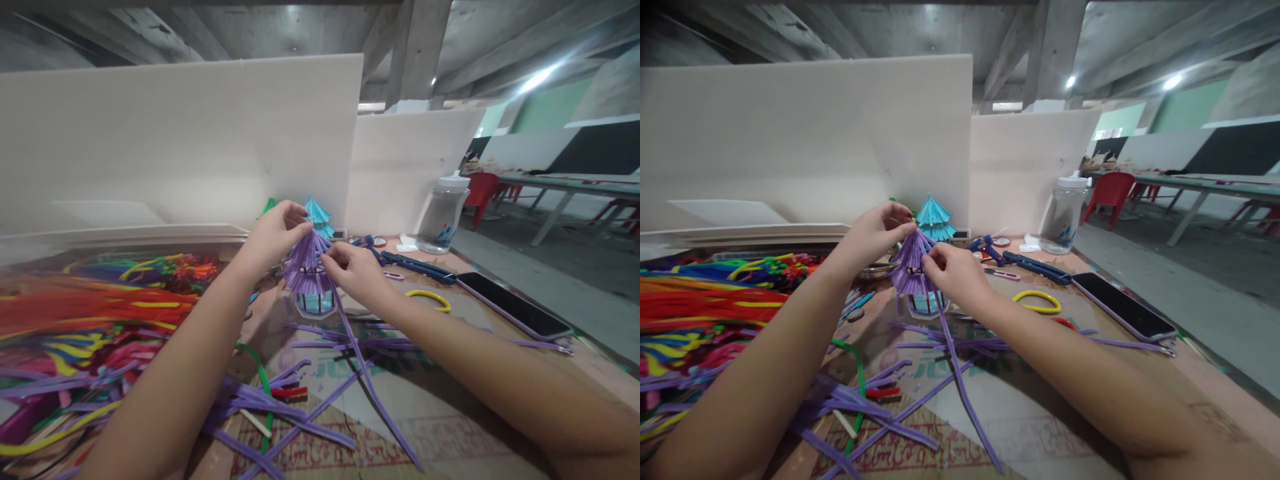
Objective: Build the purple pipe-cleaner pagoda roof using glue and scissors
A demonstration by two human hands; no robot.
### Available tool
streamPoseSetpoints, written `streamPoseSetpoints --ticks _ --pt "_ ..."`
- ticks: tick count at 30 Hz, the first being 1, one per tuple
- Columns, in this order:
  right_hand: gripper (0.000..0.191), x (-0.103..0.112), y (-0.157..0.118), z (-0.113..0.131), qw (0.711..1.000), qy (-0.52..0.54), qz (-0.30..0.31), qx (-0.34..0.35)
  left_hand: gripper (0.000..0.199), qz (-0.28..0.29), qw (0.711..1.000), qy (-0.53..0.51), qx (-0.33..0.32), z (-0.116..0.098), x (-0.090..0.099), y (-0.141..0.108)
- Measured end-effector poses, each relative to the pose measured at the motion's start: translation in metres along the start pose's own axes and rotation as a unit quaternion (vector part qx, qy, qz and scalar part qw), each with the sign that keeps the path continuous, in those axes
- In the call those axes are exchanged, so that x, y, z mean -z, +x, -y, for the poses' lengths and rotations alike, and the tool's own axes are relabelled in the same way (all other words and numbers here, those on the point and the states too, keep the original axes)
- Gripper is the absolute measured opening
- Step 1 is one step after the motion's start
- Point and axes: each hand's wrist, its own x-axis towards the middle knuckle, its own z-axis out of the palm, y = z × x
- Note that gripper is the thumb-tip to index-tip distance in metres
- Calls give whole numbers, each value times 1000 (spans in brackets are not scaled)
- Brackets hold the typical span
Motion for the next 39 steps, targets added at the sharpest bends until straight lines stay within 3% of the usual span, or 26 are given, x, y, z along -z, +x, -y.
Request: streamPoseSetpoints --ticks 2,6,9,15,20,23,26,30,33,36,39 --pt "20 1 -2 4 999 18 -25 12 31 -17 999 35 4 -6 4 -2" --pt "21 2 -8 12 998 15 -33 46 48 89 995 45 19 -20 10 -9" --pt "22 1 -10 14 998 4 -17 58 42 125 992 20 4 -27 12 -12" --pt "24 5 -4 8 997 38 19 71 36 119 989 -88 19 -26 9 -10" --pt "21 7 -1 10 991 109 -25 66 46 125 970 -210 18 -18 5 -7" --pt "24 9 -2 13 987 145 -32 63 44 150 963 -223 17 -17 4 -7" --pt "27 13 -1 12 988 128 -24 82 33 114 969 -220 13 -20 6 -7" --pt "19 17 4 1 985 5 -36 168 31 4 985 -170 28 -26 18 -7" --pt "24 15 9 -12 955 -90 -44 280 30 -61 997 -41 20 -25 27 -7" --pt "26 12 10 -21 920 -148 -46 360 36 -34 998 44 24 -17 27 -5" --pt "22 10 7 -24 889 -182 -64 415 43 25 999 44 13 -4 18 -2"
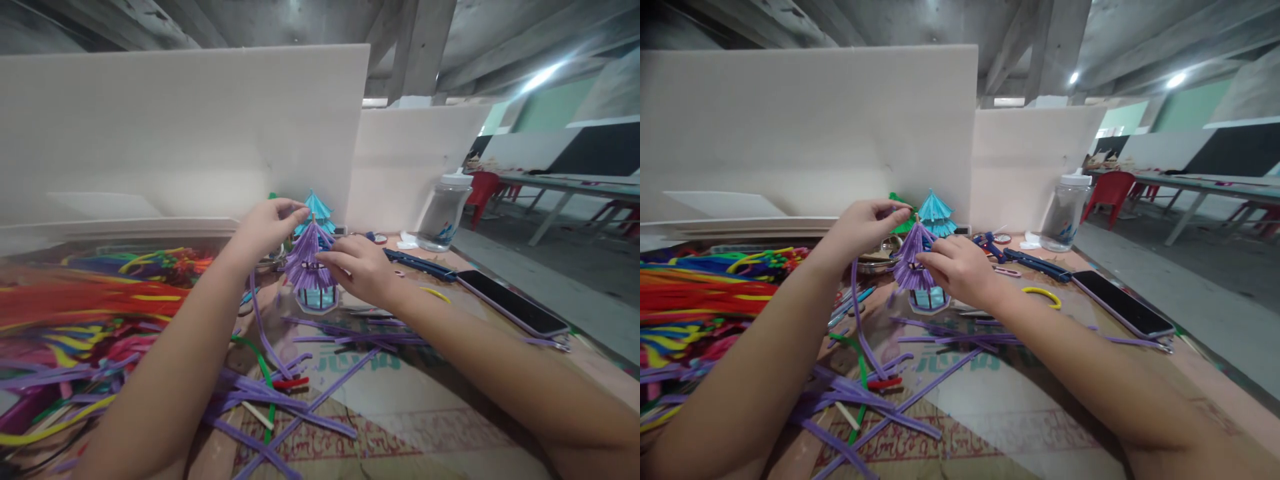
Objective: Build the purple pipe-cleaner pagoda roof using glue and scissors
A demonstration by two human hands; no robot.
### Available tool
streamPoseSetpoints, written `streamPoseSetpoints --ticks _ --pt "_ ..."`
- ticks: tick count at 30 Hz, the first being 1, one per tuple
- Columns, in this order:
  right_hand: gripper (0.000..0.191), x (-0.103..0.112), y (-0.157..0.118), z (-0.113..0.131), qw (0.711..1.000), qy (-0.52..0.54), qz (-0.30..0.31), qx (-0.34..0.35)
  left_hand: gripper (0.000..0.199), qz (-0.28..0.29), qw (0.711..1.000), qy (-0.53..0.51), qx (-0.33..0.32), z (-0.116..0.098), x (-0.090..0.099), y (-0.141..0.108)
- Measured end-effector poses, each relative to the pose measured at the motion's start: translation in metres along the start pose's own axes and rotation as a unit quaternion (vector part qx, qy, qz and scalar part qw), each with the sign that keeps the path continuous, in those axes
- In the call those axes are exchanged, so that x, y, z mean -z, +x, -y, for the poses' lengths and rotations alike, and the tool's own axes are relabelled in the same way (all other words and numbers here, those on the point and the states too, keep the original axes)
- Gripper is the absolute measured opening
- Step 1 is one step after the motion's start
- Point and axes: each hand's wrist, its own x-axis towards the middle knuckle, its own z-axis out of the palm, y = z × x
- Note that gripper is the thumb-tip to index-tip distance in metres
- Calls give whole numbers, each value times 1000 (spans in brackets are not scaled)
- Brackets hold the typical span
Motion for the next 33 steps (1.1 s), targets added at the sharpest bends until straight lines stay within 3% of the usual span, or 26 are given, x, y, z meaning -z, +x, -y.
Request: streamPoseSetpoints --ticks 5,12,14,17,21,24,29,33 --pt "20 -1 -3 0 999 -19 -5 29 46 45 998 -25 -26 11 -16 5" --pt "22 0 0 0 1000 -22 0 18 39 28 999 -28 -14 12 -21 6" --pt "22 8 2 -7 999 -32 -13 -28 39 31 998 -50 -8 12 -20 5" --pt "32 19 -3 -35 978 -81 3 -190 41 38 997 -70 -8 12 -19 5" --pt "46 21 -32 -84 876 -107 120 -454 46 35 997 -64 -17 16 -15 6" --pt "38 11 -63 -108 850 -108 136 -497 42 32 997 -67 -15 18 -13 7" --pt "35 -9 -101 -119 849 -95 160 -495 42 46 993 -108 -28 12 -14 4" --pt "50 -19 -116 -119 851 -62 207 -478 34 -19 997 -26 -66 4 -14 2"
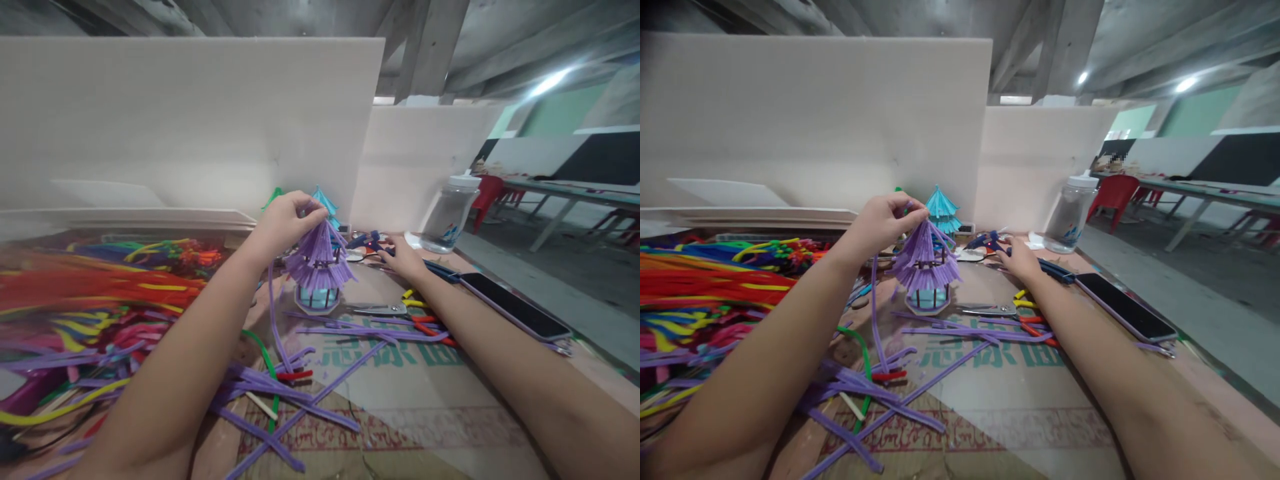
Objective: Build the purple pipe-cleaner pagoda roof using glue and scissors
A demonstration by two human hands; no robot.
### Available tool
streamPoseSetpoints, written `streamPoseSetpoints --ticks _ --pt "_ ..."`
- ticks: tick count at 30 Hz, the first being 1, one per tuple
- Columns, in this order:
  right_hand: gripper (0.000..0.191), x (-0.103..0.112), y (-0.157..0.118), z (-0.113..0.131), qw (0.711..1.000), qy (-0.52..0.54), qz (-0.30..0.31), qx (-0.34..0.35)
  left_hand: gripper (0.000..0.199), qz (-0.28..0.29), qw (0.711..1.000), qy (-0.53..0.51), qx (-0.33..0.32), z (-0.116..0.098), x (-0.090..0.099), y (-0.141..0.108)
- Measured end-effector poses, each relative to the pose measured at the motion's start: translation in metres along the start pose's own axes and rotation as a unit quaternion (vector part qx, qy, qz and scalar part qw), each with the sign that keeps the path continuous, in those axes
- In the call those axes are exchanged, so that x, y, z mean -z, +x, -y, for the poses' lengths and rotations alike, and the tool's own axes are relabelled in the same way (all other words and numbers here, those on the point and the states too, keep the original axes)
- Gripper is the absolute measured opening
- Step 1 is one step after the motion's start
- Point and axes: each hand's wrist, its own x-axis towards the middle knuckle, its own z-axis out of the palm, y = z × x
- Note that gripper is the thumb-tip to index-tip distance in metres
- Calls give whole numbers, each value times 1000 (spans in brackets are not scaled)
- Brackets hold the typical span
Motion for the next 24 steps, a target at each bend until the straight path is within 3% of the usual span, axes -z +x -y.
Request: streamPoseSetpoints --ticks 3,8,17,24 --pt "58 -6 0 -3 999 -4 50 9 32 -35 999 35 -13 -2 1 0" --pt "56 -10 1 -5 995 -7 88 38 33 -28 999 28 -1 1 3 1" --pt "61 -16 4 -10 995 -6 88 42 33 -15 999 31 14 4 4 1" --pt "55 -15 2 -7 995 -1 84 49 34 -11 999 40 19 5 3 1"
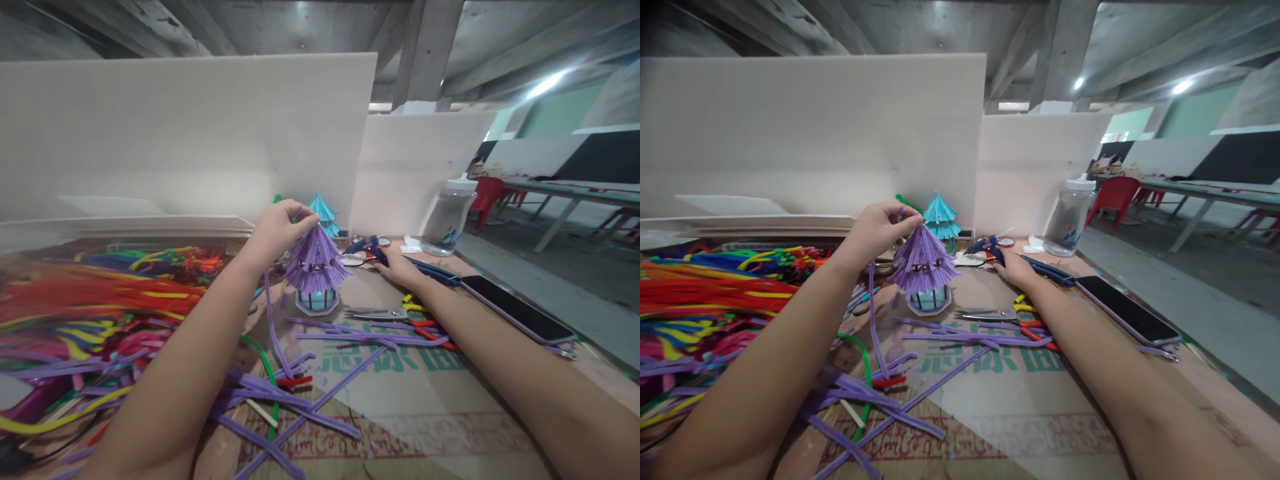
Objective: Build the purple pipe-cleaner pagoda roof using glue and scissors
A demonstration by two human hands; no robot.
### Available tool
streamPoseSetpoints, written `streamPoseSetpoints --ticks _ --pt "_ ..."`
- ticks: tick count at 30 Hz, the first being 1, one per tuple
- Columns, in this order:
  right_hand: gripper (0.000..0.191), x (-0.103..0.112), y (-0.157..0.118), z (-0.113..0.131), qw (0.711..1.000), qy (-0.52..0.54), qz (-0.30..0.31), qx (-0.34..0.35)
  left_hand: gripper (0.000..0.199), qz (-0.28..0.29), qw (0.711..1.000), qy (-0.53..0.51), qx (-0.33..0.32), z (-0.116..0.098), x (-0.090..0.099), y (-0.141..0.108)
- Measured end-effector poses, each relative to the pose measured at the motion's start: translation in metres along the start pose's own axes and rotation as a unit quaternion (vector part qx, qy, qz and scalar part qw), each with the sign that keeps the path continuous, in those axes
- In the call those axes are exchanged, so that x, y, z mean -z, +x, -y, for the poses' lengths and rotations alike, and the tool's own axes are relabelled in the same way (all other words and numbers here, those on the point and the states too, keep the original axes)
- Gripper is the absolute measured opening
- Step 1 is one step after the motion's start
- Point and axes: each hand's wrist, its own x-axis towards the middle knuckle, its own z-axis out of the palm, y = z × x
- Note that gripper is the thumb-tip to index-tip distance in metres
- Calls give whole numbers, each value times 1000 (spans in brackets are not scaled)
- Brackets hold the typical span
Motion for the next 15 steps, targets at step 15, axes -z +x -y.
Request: streamPoseSetpoints --ticks 15 --pt "56 0 -1 1 1000 6 3 -12 33 17 1000 -7 23 0 1 0"
